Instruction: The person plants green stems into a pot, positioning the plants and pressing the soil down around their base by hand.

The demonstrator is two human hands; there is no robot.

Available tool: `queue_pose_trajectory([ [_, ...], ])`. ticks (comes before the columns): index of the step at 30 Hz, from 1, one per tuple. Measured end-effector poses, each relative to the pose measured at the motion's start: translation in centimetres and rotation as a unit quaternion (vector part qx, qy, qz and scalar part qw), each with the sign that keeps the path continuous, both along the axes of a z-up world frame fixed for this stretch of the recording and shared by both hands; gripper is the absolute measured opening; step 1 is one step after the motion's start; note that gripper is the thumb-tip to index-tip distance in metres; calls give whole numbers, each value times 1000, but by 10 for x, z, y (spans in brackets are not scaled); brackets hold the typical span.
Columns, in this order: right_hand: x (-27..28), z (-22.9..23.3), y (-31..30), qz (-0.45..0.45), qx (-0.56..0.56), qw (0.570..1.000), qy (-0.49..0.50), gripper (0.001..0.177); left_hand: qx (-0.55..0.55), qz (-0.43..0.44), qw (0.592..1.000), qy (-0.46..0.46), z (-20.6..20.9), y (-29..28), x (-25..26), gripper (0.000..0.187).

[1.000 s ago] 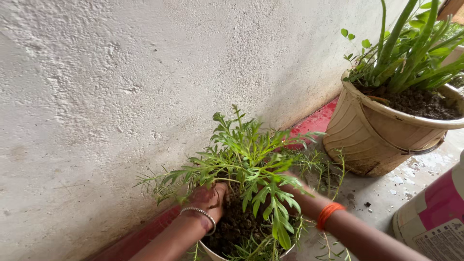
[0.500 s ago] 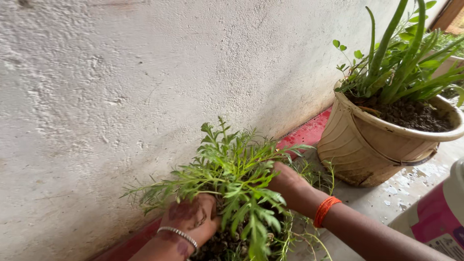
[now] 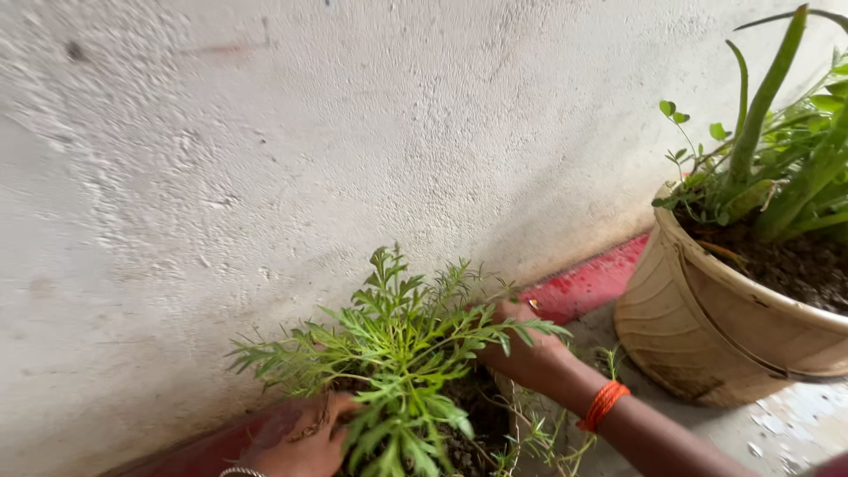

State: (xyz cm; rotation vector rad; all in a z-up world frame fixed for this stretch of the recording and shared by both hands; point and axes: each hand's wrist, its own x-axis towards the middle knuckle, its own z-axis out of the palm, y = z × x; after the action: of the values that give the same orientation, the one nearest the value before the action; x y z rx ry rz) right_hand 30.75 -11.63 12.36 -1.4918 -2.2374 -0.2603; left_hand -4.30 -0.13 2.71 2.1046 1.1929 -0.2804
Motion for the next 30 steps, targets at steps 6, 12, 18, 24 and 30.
queue_pose_trajectory([
  [6,-16,30,-22,-181,-239,925,235,29,79,34,994,71,-17,-52,49,35],
  [12,-8,10,-30,-166,-314,922,152,26,123,-7,989,82,-24,-97,158,29],
  [18,-4,-24,-41,-49,-255,954,151,38,141,-61,979,131,-88,-34,218,28],
  [24,-2,-22,-42,-108,-298,937,144,40,205,-270,878,339,-133,-38,213,32],
  [30,-3,-28,-33,-132,-307,928,163,44,176,-84,968,157,-18,-97,194,24],
])
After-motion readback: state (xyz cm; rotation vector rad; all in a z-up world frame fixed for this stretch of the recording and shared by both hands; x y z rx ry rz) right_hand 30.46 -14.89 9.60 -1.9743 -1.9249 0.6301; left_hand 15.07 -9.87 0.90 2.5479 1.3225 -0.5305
